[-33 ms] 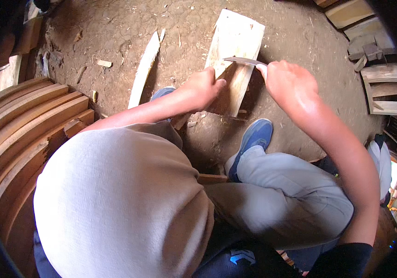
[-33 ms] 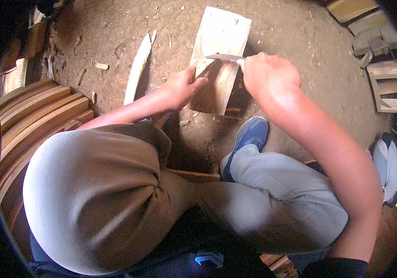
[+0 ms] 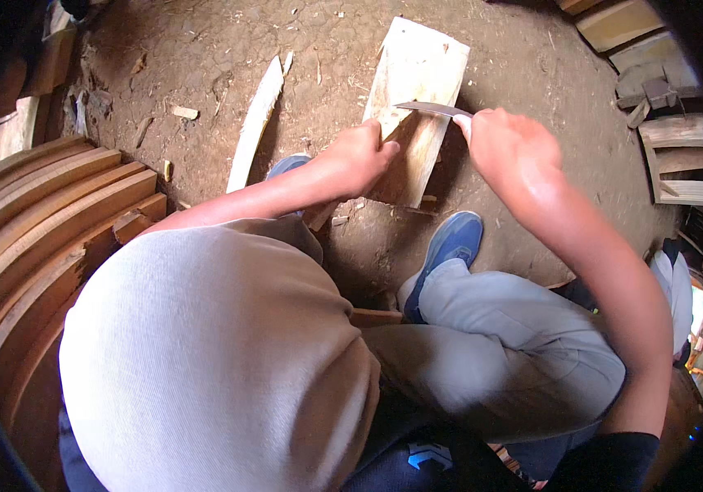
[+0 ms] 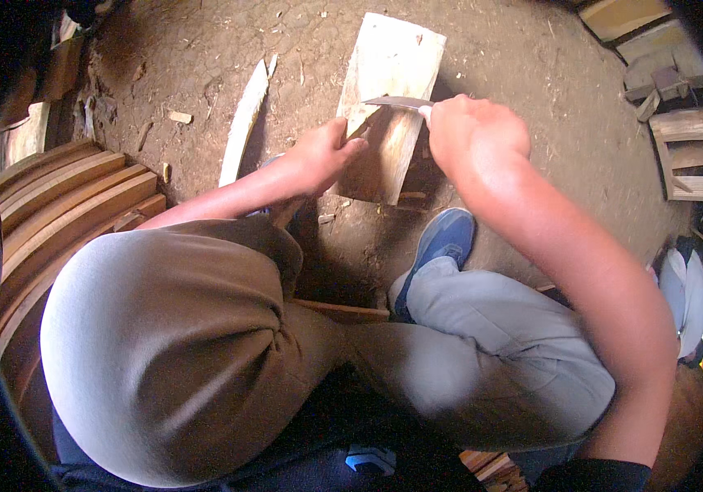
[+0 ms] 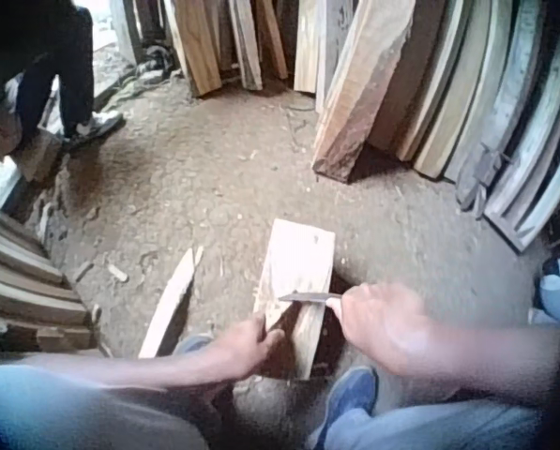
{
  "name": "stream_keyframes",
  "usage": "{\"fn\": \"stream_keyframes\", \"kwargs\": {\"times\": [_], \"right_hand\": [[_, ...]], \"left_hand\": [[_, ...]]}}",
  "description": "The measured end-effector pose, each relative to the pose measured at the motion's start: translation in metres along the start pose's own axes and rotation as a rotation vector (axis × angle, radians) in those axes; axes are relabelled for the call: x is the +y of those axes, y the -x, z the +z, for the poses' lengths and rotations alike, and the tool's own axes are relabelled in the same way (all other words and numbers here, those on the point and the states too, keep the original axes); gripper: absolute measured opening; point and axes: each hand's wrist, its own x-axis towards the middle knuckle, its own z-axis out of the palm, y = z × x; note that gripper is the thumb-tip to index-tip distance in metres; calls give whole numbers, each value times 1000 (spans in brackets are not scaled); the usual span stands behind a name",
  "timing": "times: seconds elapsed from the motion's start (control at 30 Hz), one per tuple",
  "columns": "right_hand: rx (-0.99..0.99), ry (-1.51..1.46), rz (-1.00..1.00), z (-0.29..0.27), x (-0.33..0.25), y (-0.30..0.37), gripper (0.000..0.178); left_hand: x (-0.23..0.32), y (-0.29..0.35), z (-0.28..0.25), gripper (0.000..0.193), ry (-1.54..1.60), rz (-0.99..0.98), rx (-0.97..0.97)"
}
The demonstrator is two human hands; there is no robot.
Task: The person sits on the ground and uses a knife to carve a small piece of wood held in the left hand. They repeatedly shave thin layers from the wood, rotate it to work different sides, and occasionally inspect the carved surface. Wood shavings accumulate on the ground and a nearby block.
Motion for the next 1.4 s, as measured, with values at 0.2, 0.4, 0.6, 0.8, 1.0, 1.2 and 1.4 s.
{"fn": "stream_keyframes", "kwargs": {"times": [0.2, 0.4, 0.6, 0.8, 1.0, 1.2, 1.4], "right_hand": [[-37, 28, 96, 5, -16, 0, 23], [-34, 58, 116, -4, -26, 3, 21], [-15, 48, 85, 7, -22, -15, 23], [-11, -217, 3, -6, 12, -23, 58], [-92, -329, -50, 23, 38, -42, 62], [-38, -340, -234, 13, 66, -54, 48], [-22, -420, -369, 11, 94, -49, 31]], "left_hand": [[-2, -1, 8, 44, 6, -19, 43], [1, -1, 5, 44, 10, -32, 33], [8, -2, -1, 43, 7, -28, -11], [1, 4, -3, 49, 136, -48, -41], [-4, -3, -7, 52, 290, -104, -122], [-1, -6, -20, 53, 204, 28, -203], [5, -8, -52, 53, -28, 2, -221]]}}
